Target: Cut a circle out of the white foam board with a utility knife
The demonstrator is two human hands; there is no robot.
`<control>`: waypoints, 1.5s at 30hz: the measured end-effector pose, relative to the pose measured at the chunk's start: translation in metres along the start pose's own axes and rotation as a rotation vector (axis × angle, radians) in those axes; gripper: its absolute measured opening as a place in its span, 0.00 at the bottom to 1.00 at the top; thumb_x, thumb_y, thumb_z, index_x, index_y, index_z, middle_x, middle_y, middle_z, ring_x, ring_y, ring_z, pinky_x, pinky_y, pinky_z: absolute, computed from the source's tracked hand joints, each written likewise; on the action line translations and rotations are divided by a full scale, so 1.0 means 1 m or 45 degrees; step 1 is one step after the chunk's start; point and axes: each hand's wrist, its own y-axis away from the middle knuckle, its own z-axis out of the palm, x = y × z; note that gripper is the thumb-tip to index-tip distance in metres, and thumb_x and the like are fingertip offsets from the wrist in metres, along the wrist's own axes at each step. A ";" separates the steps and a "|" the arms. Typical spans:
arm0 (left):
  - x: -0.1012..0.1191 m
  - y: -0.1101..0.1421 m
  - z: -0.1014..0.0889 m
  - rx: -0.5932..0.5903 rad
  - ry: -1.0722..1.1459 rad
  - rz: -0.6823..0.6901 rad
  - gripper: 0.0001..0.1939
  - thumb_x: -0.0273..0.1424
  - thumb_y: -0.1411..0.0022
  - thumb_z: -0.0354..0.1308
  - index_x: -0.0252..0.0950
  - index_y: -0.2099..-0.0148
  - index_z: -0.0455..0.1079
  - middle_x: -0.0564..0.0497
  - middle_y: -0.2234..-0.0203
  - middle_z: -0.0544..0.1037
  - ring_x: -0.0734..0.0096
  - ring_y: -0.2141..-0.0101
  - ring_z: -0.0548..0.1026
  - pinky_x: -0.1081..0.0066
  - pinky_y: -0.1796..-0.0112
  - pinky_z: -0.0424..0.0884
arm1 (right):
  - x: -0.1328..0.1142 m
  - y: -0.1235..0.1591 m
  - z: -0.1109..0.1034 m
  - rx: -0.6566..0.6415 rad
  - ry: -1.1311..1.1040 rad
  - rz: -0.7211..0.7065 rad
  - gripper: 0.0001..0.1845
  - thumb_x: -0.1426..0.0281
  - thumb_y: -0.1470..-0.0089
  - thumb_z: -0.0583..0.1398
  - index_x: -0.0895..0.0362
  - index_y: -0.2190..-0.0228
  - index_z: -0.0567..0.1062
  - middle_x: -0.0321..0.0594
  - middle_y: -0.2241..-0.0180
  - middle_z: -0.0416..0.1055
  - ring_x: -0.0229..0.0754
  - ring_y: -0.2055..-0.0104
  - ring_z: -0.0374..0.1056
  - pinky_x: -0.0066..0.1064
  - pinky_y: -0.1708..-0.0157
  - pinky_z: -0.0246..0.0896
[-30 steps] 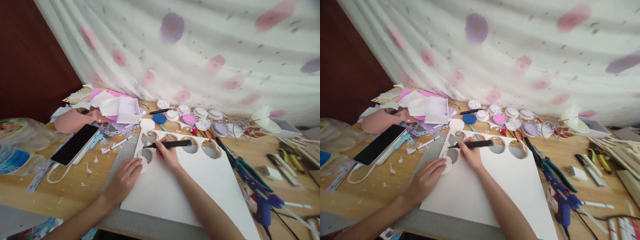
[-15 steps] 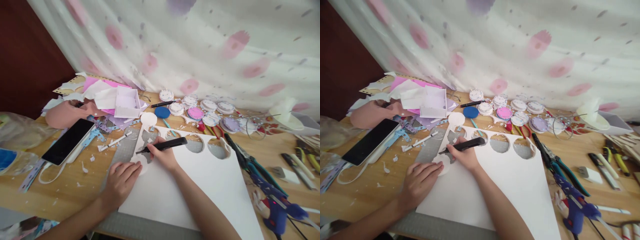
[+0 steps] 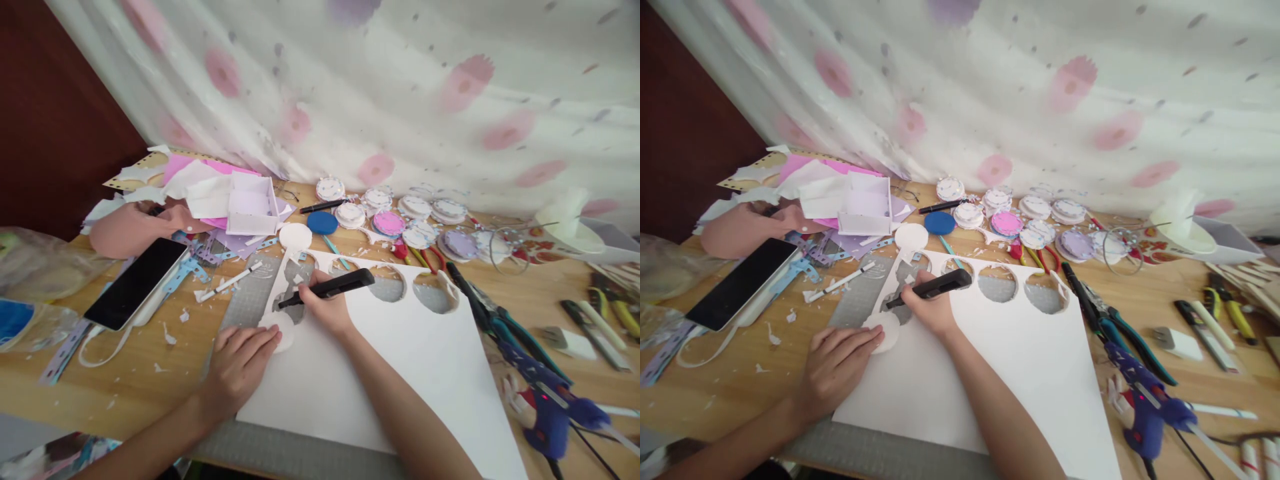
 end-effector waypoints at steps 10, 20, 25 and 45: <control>-0.001 0.023 -0.041 -0.011 0.153 -0.296 0.14 0.24 0.38 0.53 0.44 0.51 0.69 0.54 0.64 0.81 0.69 0.63 0.77 0.67 0.60 0.67 | -0.007 0.002 0.000 0.144 0.028 -0.081 0.17 0.62 0.48 0.58 0.52 0.81 0.59 0.28 0.85 0.56 0.36 0.80 0.55 0.29 0.76 0.54; 0.023 -0.043 0.014 -0.605 0.650 -0.229 0.17 0.29 0.38 0.54 0.38 0.46 0.67 0.46 0.55 0.77 0.62 0.53 0.73 0.61 0.50 0.69 | -0.015 0.038 -0.101 0.257 0.657 -0.441 0.13 0.64 0.48 0.61 0.51 0.60 0.69 0.41 0.62 0.70 0.47 0.61 0.68 0.37 0.63 0.62; 0.020 -0.062 0.034 -0.578 0.523 -0.099 0.17 0.31 0.36 0.54 0.36 0.45 0.67 0.43 0.51 0.72 0.58 0.48 0.68 0.56 0.47 0.65 | 0.001 0.064 -0.130 0.114 0.976 -0.469 0.15 0.72 0.43 0.54 0.48 0.56 0.72 0.41 0.57 0.70 0.50 0.54 0.67 0.39 0.56 0.62; -0.116 -0.044 -0.016 -0.484 -0.212 -0.583 0.19 0.34 0.36 0.42 0.30 0.52 0.69 0.39 0.57 0.76 0.57 0.53 0.73 0.63 0.51 0.67 | 0.025 0.064 -0.087 -0.044 1.155 -0.630 0.32 0.88 0.56 0.49 0.54 0.52 0.72 0.51 0.51 0.64 0.52 0.52 0.63 0.46 0.55 0.64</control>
